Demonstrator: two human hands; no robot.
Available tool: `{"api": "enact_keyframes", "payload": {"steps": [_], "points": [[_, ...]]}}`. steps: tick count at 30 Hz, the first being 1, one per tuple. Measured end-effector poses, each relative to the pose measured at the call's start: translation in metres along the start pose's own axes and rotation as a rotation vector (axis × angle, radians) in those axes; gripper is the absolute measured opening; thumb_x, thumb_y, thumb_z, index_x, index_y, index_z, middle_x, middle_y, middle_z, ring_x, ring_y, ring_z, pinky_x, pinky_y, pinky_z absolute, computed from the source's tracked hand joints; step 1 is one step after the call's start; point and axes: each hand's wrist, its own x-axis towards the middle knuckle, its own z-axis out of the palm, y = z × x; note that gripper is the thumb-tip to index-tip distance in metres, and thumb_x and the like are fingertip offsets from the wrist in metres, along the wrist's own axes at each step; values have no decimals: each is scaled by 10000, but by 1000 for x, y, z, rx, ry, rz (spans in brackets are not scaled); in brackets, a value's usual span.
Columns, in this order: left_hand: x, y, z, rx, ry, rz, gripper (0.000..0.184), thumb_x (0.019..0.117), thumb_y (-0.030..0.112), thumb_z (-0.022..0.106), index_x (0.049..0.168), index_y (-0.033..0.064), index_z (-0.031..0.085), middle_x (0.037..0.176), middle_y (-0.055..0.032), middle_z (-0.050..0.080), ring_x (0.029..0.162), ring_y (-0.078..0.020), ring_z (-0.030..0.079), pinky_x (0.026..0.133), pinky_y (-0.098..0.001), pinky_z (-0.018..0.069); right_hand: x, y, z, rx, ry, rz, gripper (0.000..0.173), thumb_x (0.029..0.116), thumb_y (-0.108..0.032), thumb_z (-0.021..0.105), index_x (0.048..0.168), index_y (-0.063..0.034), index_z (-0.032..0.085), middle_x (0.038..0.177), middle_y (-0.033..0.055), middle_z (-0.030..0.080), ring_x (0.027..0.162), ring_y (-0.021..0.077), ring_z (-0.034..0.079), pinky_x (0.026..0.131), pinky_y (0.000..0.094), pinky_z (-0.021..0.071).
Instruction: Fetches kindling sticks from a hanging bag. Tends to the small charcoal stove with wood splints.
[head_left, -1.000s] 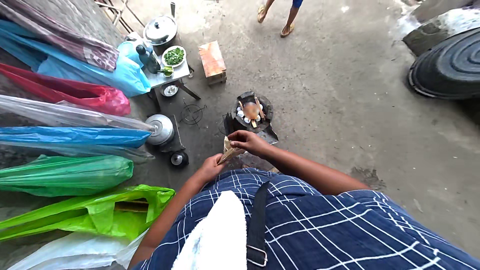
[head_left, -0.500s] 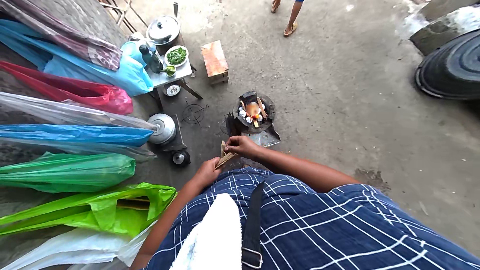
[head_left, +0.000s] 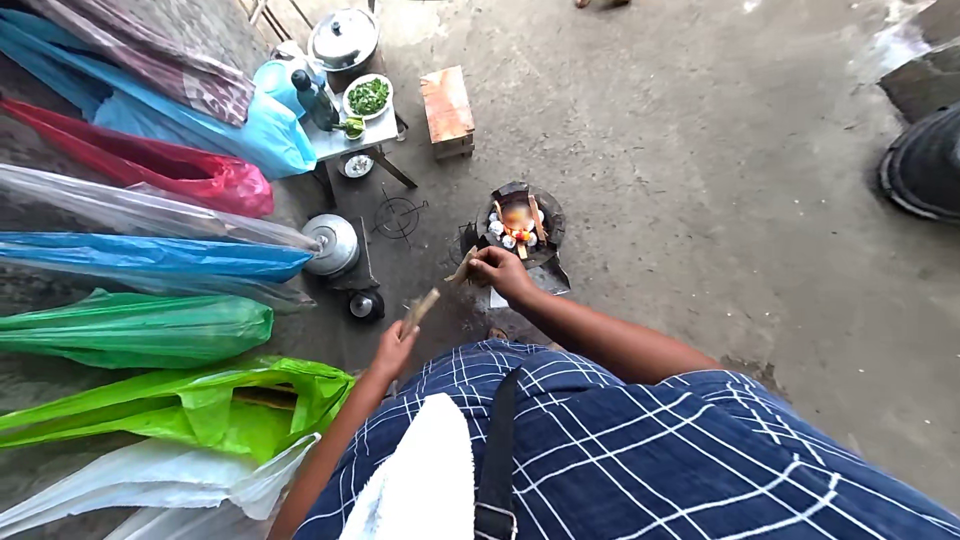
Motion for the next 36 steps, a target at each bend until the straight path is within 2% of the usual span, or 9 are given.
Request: {"api": "enact_keyframes", "payload": {"steps": [4, 8, 10, 14, 17, 20, 24, 30, 36], "points": [[10, 13, 2, -238, 259, 41, 339, 1089, 194, 492, 1297, -69, 539, 872, -71, 586, 707, -105, 532, 679, -281, 471, 3, -13, -6, -56, -151, 80, 187, 1041, -90, 609, 1137, 69, 626, 973, 148, 671, 787, 170, 661, 752, 362, 585], [21, 38, 13, -240, 250, 246, 210, 977, 112, 675, 1129, -30, 640, 939, -59, 652, 726, -66, 552, 688, -250, 486, 7, -20, -6, -168, -365, 101, 184, 1040, -97, 616, 1108, 72, 641, 957, 149, 683, 774, 173, 659, 752, 361, 580], [28, 50, 21, -182, 202, 275, 256, 930, 111, 741, 1138, -12, 655, 980, -60, 672, 733, -69, 548, 697, -262, 482, 9, -18, -7, -186, -422, 78, 180, 1036, -101, 627, 1088, 69, 652, 950, 149, 685, 772, 175, 662, 753, 363, 582], [40, 67, 40, -197, 153, 213, 180, 922, 58, 737, 1029, -41, 631, 966, -76, 690, 823, -85, 622, 786, -279, 530, 17, -4, -19, -139, -411, -9, 172, 1019, -115, 657, 1046, 55, 669, 900, 123, 695, 739, 155, 675, 726, 342, 595], [48, 73, 51, -251, 157, 219, 143, 909, 29, 730, 996, -37, 638, 901, -43, 671, 759, -58, 604, 726, -242, 522, 16, -3, -30, -146, -370, 7, 159, 1019, -103, 656, 1034, 54, 675, 878, 116, 695, 698, 132, 660, 699, 313, 587], [59, 73, 58, -263, 152, 256, 137, 896, -6, 719, 963, -43, 605, 913, -68, 680, 806, -87, 627, 769, -274, 531, 18, 3, -43, -244, -369, 6, 202, 1050, -134, 613, 1121, 31, 706, 982, 138, 716, 787, 164, 672, 762, 356, 579], [80, 87, 53, -277, 47, 193, 133, 886, -26, 714, 928, -25, 588, 899, -53, 667, 780, -70, 611, 734, -250, 522, 24, 3, -56, -347, -334, -20, 187, 1031, -123, 640, 1108, 12, 743, 1037, 142, 723, 883, 192, 677, 854, 394, 560], [125, 107, 23, -362, -95, -20, 99, 957, 5, 660, 1022, -40, 600, 779, -37, 594, 575, -55, 507, 551, -207, 456, 42, -17, -52, -443, -276, 32, 179, 1022, -102, 650, 1102, 20, 754, 1092, 181, 715, 1008, 259, 678, 965, 441, 523], [188, 99, -33, -317, -21, -12, 141, 957, 31, 680, 1048, -40, 598, 809, -51, 596, 568, -68, 498, 545, -221, 460, 71, -1, -46, -504, -158, 118, 190, 1024, -102, 645, 1134, 14, 747, 1115, 200, 725, 1070, 314, 685, 1018, 499, 504]]}}
